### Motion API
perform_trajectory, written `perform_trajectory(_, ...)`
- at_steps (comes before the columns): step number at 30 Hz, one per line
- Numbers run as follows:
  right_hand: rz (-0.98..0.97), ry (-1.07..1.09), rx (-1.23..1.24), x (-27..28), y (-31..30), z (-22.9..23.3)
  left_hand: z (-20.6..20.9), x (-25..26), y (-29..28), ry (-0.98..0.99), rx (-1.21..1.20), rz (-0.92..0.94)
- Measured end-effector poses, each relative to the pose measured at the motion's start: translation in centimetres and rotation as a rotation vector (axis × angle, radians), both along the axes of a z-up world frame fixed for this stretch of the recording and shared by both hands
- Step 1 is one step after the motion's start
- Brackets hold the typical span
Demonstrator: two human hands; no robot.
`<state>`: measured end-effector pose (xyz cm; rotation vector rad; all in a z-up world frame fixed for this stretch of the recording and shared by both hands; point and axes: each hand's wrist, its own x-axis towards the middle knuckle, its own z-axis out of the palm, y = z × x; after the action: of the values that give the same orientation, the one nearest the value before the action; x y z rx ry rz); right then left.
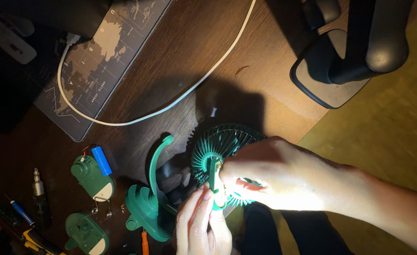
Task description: The person repairs a disassembled green electric fan on a desk. They use a small screwdriver to adjust internal components and connect wires to a battery pack, then test the fan by rotating the blades. The fan remains disassembled on the desk throughout the clip.
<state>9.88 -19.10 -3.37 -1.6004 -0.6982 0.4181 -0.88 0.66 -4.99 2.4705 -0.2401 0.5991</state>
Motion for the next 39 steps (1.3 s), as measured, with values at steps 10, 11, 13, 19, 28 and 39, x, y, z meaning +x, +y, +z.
perform_trajectory(10, -0.04, -0.045, -0.025, -0.2, 0.5, 0.7, 0.5, 0.5, -0.1, 0.008, 0.042, -0.021)
perform_trajectory(11, -0.054, -0.073, -0.022, -0.3, 0.5, 0.8, 0.6, 0.4, -0.1, 0.017, 0.05, -0.024)
perform_trajectory(13, -0.054, -0.047, 0.038, -0.3, 0.5, 0.8, 0.9, 0.3, -0.1, 0.016, 0.06, -0.033)
perform_trajectory(19, -0.066, -0.096, -0.009, -0.3, 0.7, 0.2, 0.5, 0.2, -0.4, 0.023, 0.02, -0.009)
perform_trajectory(28, -0.042, -0.116, 0.03, -0.4, 0.3, 0.1, 0.1, -0.2, -0.6, 0.023, 0.003, 0.029)
perform_trajectory(39, -0.033, -0.076, 0.028, -0.7, 0.0, -0.7, 0.6, -0.4, -0.2, 0.106, 0.014, -0.015)
